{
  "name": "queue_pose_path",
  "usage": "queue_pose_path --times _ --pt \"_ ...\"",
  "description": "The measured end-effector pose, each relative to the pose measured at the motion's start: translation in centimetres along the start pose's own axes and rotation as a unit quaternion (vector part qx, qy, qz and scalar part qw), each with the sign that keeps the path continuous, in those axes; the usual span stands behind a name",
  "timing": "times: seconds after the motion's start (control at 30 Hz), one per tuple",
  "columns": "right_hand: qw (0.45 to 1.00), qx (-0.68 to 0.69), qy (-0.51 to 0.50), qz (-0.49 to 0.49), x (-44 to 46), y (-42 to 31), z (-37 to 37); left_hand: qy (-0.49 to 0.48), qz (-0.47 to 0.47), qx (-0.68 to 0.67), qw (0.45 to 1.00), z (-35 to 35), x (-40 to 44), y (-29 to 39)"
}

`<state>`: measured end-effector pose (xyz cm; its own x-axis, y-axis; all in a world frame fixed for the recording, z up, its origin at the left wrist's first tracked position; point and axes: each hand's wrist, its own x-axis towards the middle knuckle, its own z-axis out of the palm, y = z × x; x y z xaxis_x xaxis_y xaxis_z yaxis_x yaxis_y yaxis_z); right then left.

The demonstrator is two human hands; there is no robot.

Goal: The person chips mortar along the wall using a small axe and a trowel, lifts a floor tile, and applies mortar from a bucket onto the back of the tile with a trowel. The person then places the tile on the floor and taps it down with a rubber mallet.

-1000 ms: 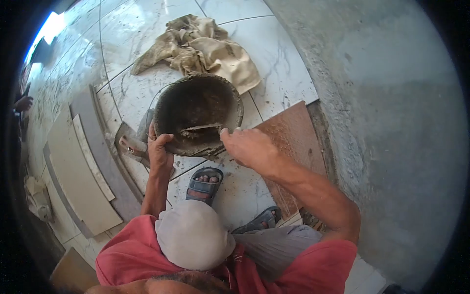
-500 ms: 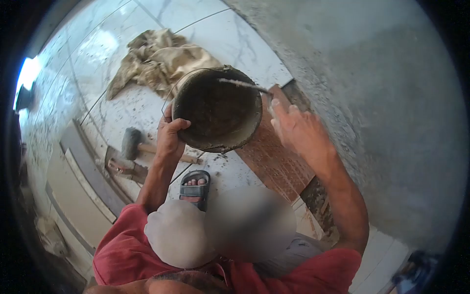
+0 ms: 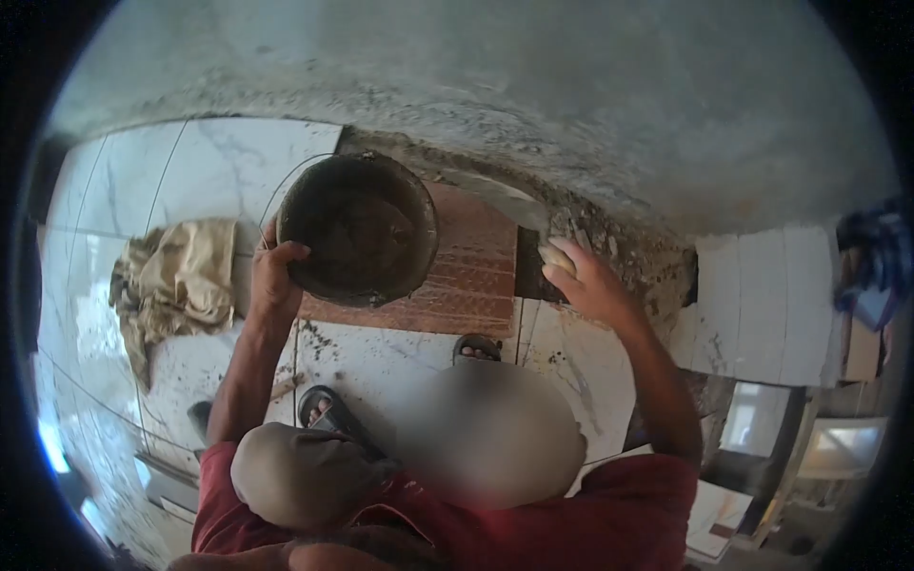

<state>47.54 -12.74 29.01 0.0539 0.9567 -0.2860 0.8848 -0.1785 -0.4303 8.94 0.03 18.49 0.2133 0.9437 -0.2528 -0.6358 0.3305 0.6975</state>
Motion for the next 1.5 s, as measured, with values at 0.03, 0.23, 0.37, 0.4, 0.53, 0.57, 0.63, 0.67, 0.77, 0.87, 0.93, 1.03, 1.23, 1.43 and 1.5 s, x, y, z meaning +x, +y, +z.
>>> queue_pose_path --times 0.03,0.23,0.37,0.4,0.53,0.57,0.63,0.67,0.77,0.87,0.93,1.03,1.23,1.43,1.5 --pt "1.0 0.012 0.008 0.007 -1.6 3.0 1.6 -0.009 -0.016 0.023 1.0 1.0 0.9 -0.5" --pt "0.834 0.46 0.112 0.284 -8.7 11.9 12.4 -0.085 -0.078 0.108 0.987 8.1 5.3 -3.7" --pt "0.738 0.565 0.137 0.341 -9.1 14.7 15.5 -0.132 -0.092 0.174 0.971 14.0 7.7 -6.7" --pt "0.728 0.576 0.141 0.343 -9.0 15.4 15.6 -0.133 -0.098 0.188 0.968 15.3 8.2 -7.7" --pt "0.7 0.601 0.178 0.342 -8.5 17.9 13.9 -0.101 -0.102 0.169 0.975 22.6 8.2 -11.9" --pt "0.692 0.606 0.192 0.342 -8.4 18.4 13.5 -0.108 -0.1 0.186 0.971 24.0 8.3 -13.0" --pt "0.681 0.617 0.203 0.339 -8.4 19.6 12.8 -0.146 -0.09 0.165 0.971 25.2 9.6 -16.5" --pt "0.676 0.622 0.209 0.336 -8.5 20.1 12.4 -0.177 -0.079 0.138 0.971 25.6 10.1 -18.1" --pt "0.691 0.603 0.198 0.344 -8.7 22.1 12.4 -0.181 -0.069 0.178 0.965 28.1 10.2 -22.0" --pt "0.708 0.571 0.215 0.356 -8.8 23.2 11.9 -0.203 -0.068 0.186 0.959 30.3 9.9 -25.0" --pt "0.702 0.576 0.223 0.355 -8.8 23.9 12.0 -0.191 -0.055 0.236 0.951 30.7 10.2 -27.5" --pt "0.699 0.582 0.222 0.352 -8.7 24.4 12.0 -0.187 -0.059 0.249 0.948 31.7 9.7 -29.8" --pt "0.719 0.553 0.215 0.362 -8.3 24.3 12.2 -0.207 -0.006 0.359 0.91 30.1 10.6 -33.4" --pt "0.723 0.557 0.219 0.345 -8.1 24.8 12.6 -0.224 -0.027 0.396 0.89 30.2 10.0 -33.5" --pt "0.728 0.549 0.221 0.347 -8.1 24.9 12.9 -0.224 -0.035 0.408 0.884 30.2 9.9 -33.6"
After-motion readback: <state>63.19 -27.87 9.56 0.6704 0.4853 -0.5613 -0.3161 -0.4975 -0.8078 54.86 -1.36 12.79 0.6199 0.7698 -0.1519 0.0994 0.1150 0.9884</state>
